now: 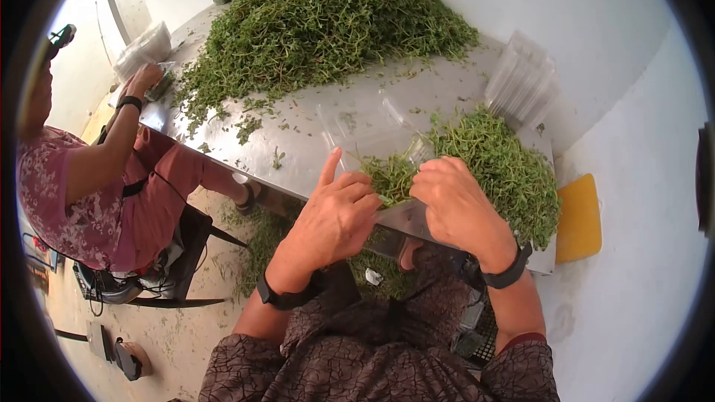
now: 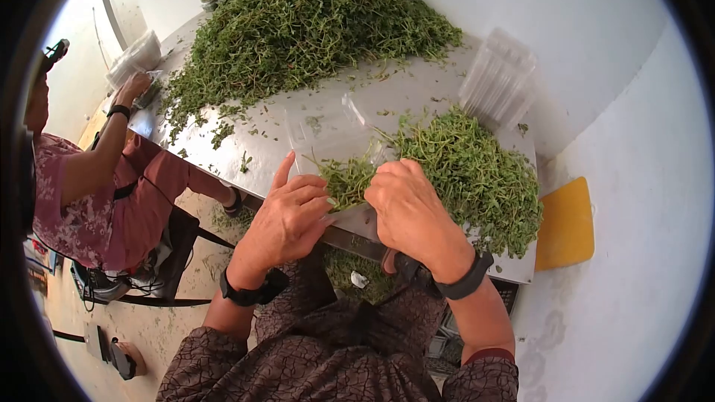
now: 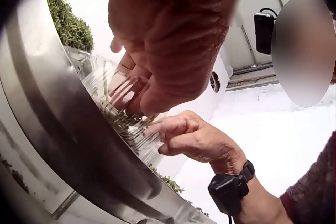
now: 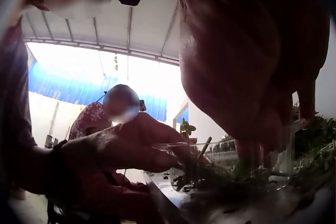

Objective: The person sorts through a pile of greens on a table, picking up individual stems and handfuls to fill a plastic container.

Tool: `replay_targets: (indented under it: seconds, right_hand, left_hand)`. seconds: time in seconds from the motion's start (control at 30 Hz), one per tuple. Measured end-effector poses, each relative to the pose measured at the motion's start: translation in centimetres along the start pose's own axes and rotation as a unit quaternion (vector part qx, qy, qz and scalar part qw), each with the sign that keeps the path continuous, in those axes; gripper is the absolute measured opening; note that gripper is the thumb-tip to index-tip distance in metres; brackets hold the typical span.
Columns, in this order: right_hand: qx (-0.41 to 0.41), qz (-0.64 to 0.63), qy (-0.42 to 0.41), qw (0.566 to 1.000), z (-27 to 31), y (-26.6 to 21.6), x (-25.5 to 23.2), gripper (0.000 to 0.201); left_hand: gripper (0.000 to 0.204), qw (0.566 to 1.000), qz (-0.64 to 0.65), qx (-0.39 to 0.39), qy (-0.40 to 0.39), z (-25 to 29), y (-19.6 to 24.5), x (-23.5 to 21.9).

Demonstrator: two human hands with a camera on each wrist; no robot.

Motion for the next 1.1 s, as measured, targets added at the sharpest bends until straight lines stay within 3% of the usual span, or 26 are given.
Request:
replay_targets:
  seconds: [0.07, 0.17, 0.23, 0.3, 0.4, 0.73, 0.83, 1.1]
  right_hand:
    - [0.008, -0.068, 0.024, 0.997, 0.4, -0.3, -1.0, 0.021]
    - [0.025, -0.057, 0.012, 0.998, 0.6, -0.8, -1.2, 0.038]
    - [0.022, -0.066, -0.002, 0.998, 0.9, -1.0, -0.9, 0.041]
    - [0.021, -0.075, -0.017, 0.997, 1.4, -1.3, -0.4, 0.044]
    - [0.024, -0.053, -0.025, 0.998, 1.6, -1.5, 0.3, 0.042]
    - [0.036, -0.066, 0.017, 0.997, 2.0, -1.4, 0.4, 0.034]
    - [0.043, -0.089, 0.051, 0.994, 2.2, -1.2, -0.7, 0.035]
    - [-0.007, -0.143, 0.068, 0.987, 2.0, -2.8, -1.9, 0.033]
  left_hand:
    - [0.032, 1.0, 0.016, -0.011, -0.001, 0.3, -0.3, -0.3]
    - [0.041, 0.999, 0.039, -0.007, 0.007, 0.4, -0.2, -1.2]
    - [0.049, 0.999, 0.049, 0.007, 0.017, 0.2, -0.2, -1.9]
    - [0.072, 1.0, -0.017, 0.017, 0.005, 0.0, -0.5, -2.3]
    - [0.087, 0.997, -0.07, 0.019, -0.027, -0.1, -1.7, -1.1]
    - [0.076, 0.993, -0.066, 0.006, -0.098, -0.2, -1.9, 0.1]
    - [0.072, 0.999, -0.003, 0.001, -0.044, 0.2, -1.3, -1.1]
    - [0.06, 0.999, 0.007, 0.008, -0.042, 0.0, -0.1, -0.7]
Point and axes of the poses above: each hand's wrist, its own z-axis away from the middle knuckle, its own x-axis out of the palm, y = z × x, the point moved 10 cm from there along -z, towards the middle knuckle, and after that the axes turned 9 degrees about x, right-handed, at the moved point
